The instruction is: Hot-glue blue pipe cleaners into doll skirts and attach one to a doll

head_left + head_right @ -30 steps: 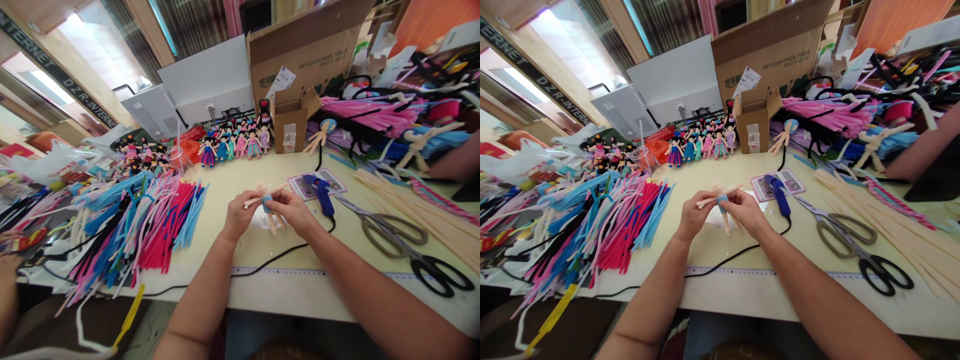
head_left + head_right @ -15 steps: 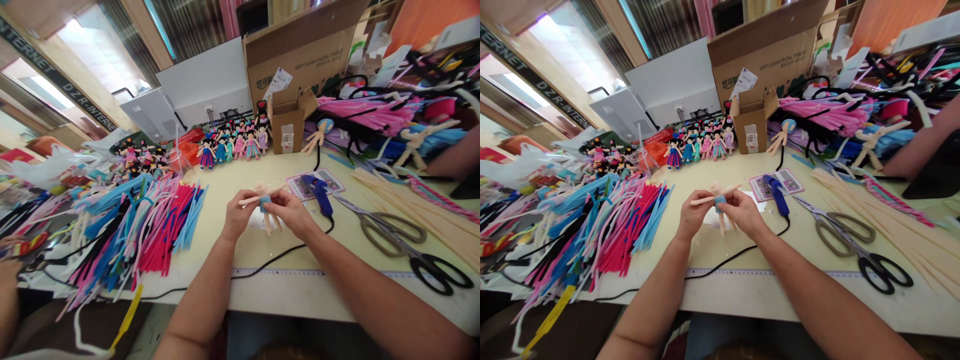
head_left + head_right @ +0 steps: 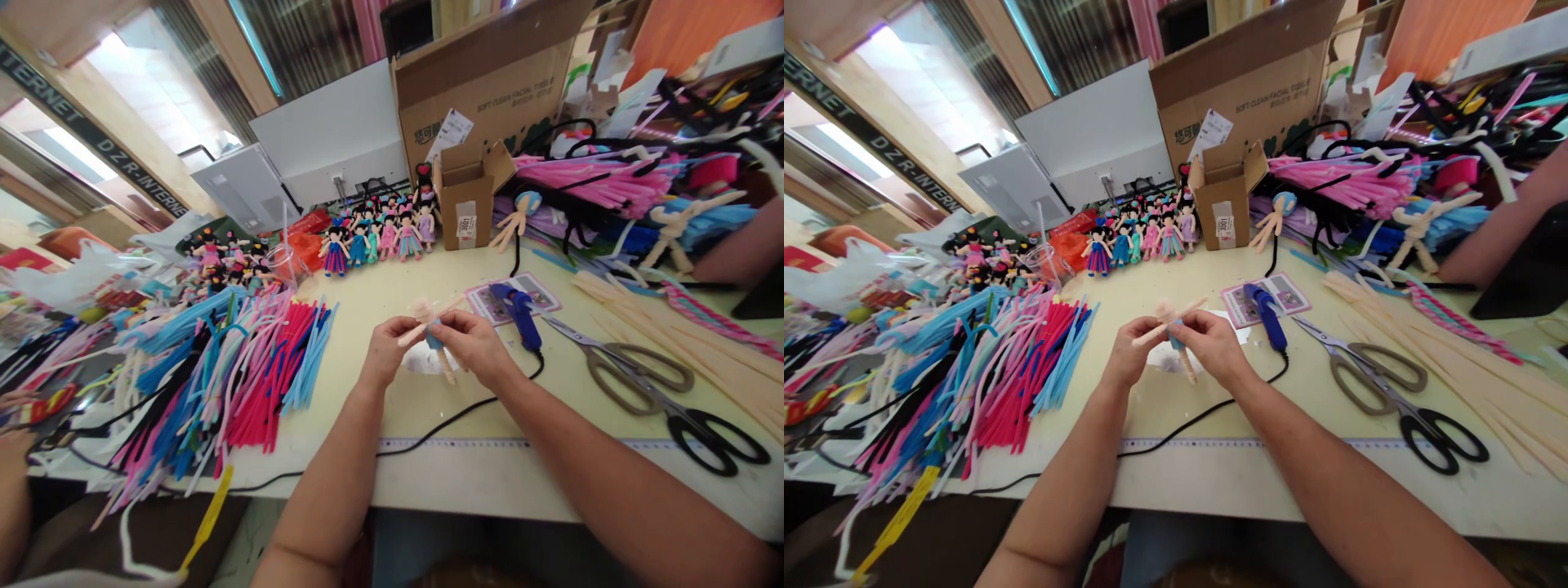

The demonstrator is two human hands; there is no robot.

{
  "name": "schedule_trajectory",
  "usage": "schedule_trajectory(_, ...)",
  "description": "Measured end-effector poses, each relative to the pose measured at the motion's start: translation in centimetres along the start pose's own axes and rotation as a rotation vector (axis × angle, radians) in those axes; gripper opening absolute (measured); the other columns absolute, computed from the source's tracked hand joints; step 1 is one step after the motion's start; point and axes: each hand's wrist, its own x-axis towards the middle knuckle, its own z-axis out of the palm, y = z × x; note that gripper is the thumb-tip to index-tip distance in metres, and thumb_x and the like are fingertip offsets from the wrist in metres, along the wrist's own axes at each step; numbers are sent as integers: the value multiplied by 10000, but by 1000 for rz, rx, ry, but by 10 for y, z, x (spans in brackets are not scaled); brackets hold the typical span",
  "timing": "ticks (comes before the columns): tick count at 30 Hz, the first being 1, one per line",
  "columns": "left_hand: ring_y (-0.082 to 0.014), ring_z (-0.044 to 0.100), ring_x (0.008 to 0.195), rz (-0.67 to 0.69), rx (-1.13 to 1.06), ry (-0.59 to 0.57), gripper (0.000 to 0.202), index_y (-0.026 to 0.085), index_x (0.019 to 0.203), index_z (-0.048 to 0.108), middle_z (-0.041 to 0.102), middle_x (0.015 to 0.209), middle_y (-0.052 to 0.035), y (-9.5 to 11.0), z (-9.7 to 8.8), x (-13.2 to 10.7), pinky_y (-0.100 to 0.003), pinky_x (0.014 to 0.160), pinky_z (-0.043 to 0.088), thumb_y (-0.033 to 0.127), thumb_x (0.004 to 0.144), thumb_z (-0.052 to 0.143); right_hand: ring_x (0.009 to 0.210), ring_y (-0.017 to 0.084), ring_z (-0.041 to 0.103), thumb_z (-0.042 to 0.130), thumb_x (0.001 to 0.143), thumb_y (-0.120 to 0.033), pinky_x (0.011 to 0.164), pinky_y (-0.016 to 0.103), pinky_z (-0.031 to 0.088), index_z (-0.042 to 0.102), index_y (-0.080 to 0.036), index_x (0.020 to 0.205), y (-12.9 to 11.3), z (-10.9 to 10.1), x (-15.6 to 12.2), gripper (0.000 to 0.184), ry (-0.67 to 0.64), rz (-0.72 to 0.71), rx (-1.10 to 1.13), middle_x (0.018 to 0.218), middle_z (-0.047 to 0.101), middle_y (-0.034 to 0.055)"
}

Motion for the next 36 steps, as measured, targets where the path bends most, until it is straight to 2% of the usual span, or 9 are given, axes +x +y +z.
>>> schedule_trajectory(4, -101, 538, 588, -25, -50, -45, 292, 146, 603, 665, 624, 579, 15, -4, 0, 1, -264, 638, 438, 349, 510, 852, 649, 153, 564, 729, 682, -409, 639, 293, 449, 675, -194, 707, 3, 1, 0, 223, 21, -56, -9, 678, 652, 4)
schedule_trajectory(9, -94, 534, 564, -52, -109, -44, 288, 143, 588, 665, 621, 553, 15, -10, -1, 3, -235, 575, 395, 304, 468, 873, 604, 143, 534, 705, 671, -367, 590, 282, 416, 635, -194, 656, 6, 3, 0, 187, 63, -44, -24, 622, 613, -7)
schedule_trajectory(15, -110, 567, 592, -18, -95, -14, 290, 145, 646, 693, 644, 589, 4, -9, 1, 3, -263, 641, 449, 357, 533, 855, 661, 159, 590, 721, 662, -415, 654, 293, 463, 688, -192, 721, 8, 3, 3, 232, 57, -39, 31, 692, 677, 4)
schedule_trajectory(23, -122, 588, 602, -21, -138, -2, 292, 150, 653, 705, 669, 609, -7, -11, 0, 3, -277, 659, 461, 334, 496, 868, 720, 185, 622, 691, 696, -366, 697, 307, 482, 727, -203, 757, 4, 3, -1, 177, 25, -96, -5, 738, 709, 10)
schedule_trajectory(27, -123, 584, 609, -14, -137, -22, 309, 150, 647, 697, 670, 622, -8, -10, 2, 2, -282, 667, 468, 351, 487, 870, 709, 181, 616, 679, 722, -343, 695, 309, 481, 732, -201, 779, 7, 4, -3, 161, 57, -137, -74, 741, 703, 9)
schedule_trajectory(32, -109, 541, 599, 23, -40, 39, 263, 155, 656, 703, 634, 600, 3, -9, 6, 0, -267, 648, 443, 368, 562, 826, 701, 176, 621, 656, 733, -339, 676, 298, 478, 724, -200, 768, 12, 3, 2, 158, 80, -136, -84, 737, 708, 10)
schedule_trajectory(36, -112, 547, 639, 36, -10, 29, 265, 160, 770, 732, 652, 668, -4, -9, 7, -1, -262, 657, 417, 360, 610, 798, 691, 184, 632, 722, 661, -365, 664, 306, 502, 703, -190, 761, 14, 2, 6, 202, 136, -74, -14, 721, 706, 23)
